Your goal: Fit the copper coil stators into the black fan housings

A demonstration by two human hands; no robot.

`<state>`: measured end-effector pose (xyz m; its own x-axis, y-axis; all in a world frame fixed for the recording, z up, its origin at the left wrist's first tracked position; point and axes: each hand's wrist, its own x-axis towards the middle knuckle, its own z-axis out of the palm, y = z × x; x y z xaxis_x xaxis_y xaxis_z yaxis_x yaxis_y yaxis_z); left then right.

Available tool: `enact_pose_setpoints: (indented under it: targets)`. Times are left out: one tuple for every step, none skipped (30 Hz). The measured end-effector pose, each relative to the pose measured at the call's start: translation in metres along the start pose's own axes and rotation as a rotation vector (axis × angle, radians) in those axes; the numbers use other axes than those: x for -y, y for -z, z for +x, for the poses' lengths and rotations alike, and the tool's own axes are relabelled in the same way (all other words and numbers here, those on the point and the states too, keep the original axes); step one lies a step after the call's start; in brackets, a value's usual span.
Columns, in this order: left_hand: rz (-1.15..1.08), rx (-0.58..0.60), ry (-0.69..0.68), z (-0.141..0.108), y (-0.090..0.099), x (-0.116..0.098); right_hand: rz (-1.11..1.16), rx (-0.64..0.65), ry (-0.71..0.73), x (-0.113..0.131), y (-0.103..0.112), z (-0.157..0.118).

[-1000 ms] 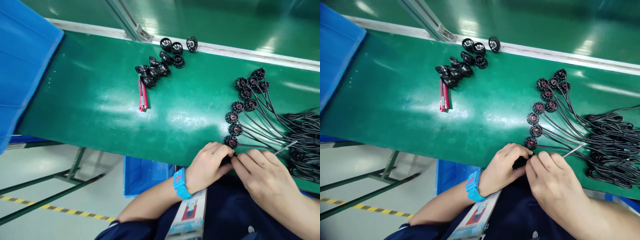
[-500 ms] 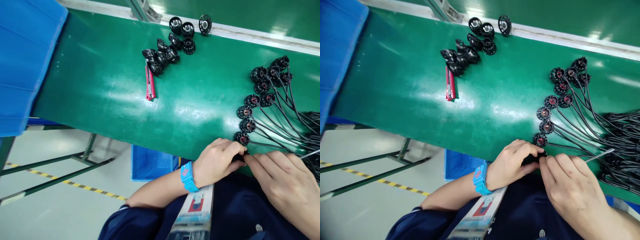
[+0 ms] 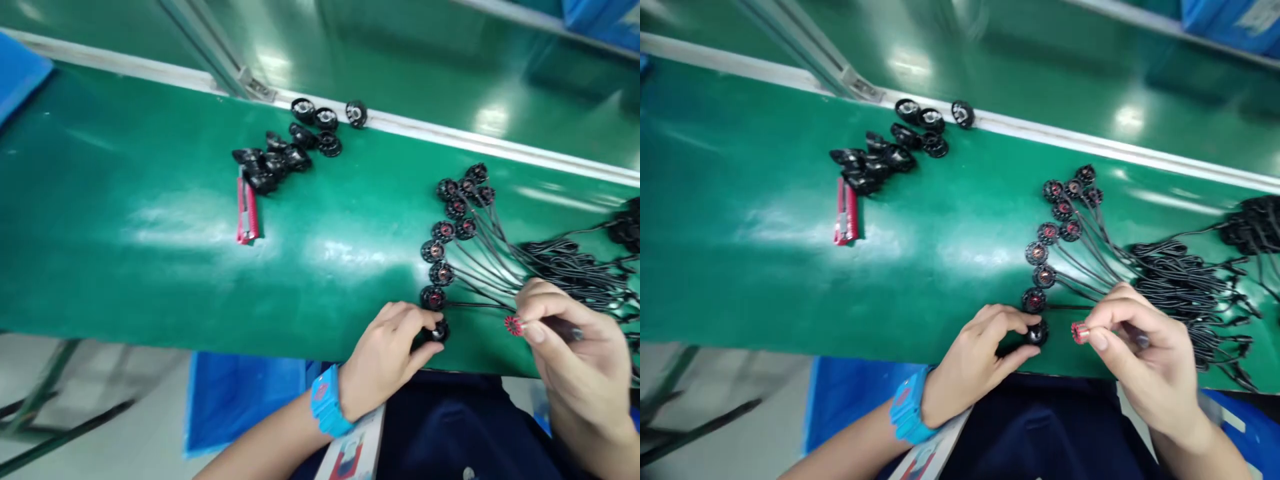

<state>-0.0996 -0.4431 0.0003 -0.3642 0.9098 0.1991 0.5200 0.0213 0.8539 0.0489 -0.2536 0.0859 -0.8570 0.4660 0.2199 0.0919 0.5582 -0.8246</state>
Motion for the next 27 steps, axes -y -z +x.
enact_pose_setpoints:
  targets:
    - [0.015, -0.015, -0.004, 0.001, 0.000, 0.001, 0.057, -0.025, -0.020, -0.002, 0.000, 0.000]
    - [0.026, -0.037, -0.013, 0.003, 0.001, 0.000, 0.113, -0.043, -0.042, -0.004, 0.001, 0.000]
    - [0.033, -0.070, -0.027, 0.005, 0.002, -0.001, 0.158, -0.051, -0.062, -0.005, 0.000, -0.001]
    - [0.034, -0.117, -0.053, 0.007, 0.003, -0.004, 0.167, -0.046, -0.065, -0.005, 0.000, -0.001]
    - [0.027, -0.172, -0.094, 0.011, 0.004, -0.008, 0.165, -0.037, -0.063, -0.005, 0.000, -0.001]
    - [0.012, -0.228, -0.144, 0.014, 0.005, -0.012, 0.169, -0.022, -0.062, -0.004, 0.000, -0.002]
    - [-0.009, -0.273, -0.198, 0.019, 0.006, -0.018, 0.169, -0.005, -0.060, -0.003, 0.000, -0.002]
    - [-0.033, -0.304, -0.247, 0.023, 0.007, -0.023, 0.166, 0.012, -0.056, -0.002, -0.001, -0.002]
    - [-0.061, -0.316, -0.289, 0.027, 0.008, -0.028, 0.159, 0.029, -0.050, -0.001, -0.001, -0.002]
    - [-0.092, -0.313, -0.319, 0.032, 0.008, -0.033, 0.151, 0.042, -0.040, 0.000, -0.002, -0.001]
    - [-0.127, -0.302, -0.334, 0.036, 0.009, -0.038, 0.143, 0.052, -0.027, 0.000, -0.002, -0.001]
    - [-0.162, -0.290, -0.339, 0.040, 0.009, -0.041, 0.137, 0.060, -0.014, 0.001, -0.003, 0.000]
    - [-0.196, -0.282, -0.335, 0.043, 0.009, -0.045, 0.131, 0.066, -0.002, 0.000, -0.004, 0.000]
    - [-0.228, -0.276, -0.318, 0.046, 0.010, -0.047, 0.123, 0.070, 0.009, 0.000, -0.004, 0.000]
    - [-0.258, -0.272, -0.291, 0.048, 0.010, -0.049, 0.116, 0.071, 0.015, 0.000, -0.005, -0.001]
    - [-0.288, -0.272, -0.254, 0.049, 0.010, -0.051, 0.109, 0.072, 0.017, -0.001, -0.005, -0.002]
    - [-0.320, -0.274, -0.212, 0.050, 0.010, -0.052, 0.101, 0.075, 0.016, -0.002, -0.006, -0.004]
    - [-0.354, -0.280, -0.172, 0.051, 0.010, -0.053, 0.091, 0.075, 0.017, -0.003, -0.006, -0.006]
    - [-0.387, -0.287, -0.140, 0.051, 0.009, -0.053, 0.079, 0.067, 0.027, -0.004, -0.007, -0.007]
    - [-0.415, -0.296, -0.120, 0.051, 0.008, -0.053, 0.065, 0.057, 0.043, -0.005, -0.008, -0.008]
    - [-0.432, -0.304, -0.111, 0.051, 0.007, -0.053, 0.046, 0.043, 0.065, -0.005, -0.009, -0.009]
    - [-0.438, -0.308, -0.109, 0.051, 0.007, -0.053, 0.025, 0.028, 0.094, -0.006, -0.009, -0.009]
    - [-0.434, -0.308, -0.113, 0.050, 0.006, -0.052, 0.004, 0.014, 0.124, -0.005, -0.010, -0.009]
    - [-0.424, -0.304, -0.118, 0.050, 0.006, -0.052, -0.016, 0.004, 0.153, -0.005, -0.011, -0.008]
    - [-0.410, -0.300, -0.122, 0.049, 0.006, -0.052, -0.034, -0.001, 0.178, -0.005, -0.011, -0.007]
    - [-0.395, -0.298, -0.125, 0.048, 0.006, -0.051, -0.049, -0.007, 0.199, -0.004, -0.012, -0.006]
    - [-0.383, -0.297, -0.127, 0.048, 0.007, -0.051, -0.062, -0.014, 0.218, -0.003, -0.012, -0.005]
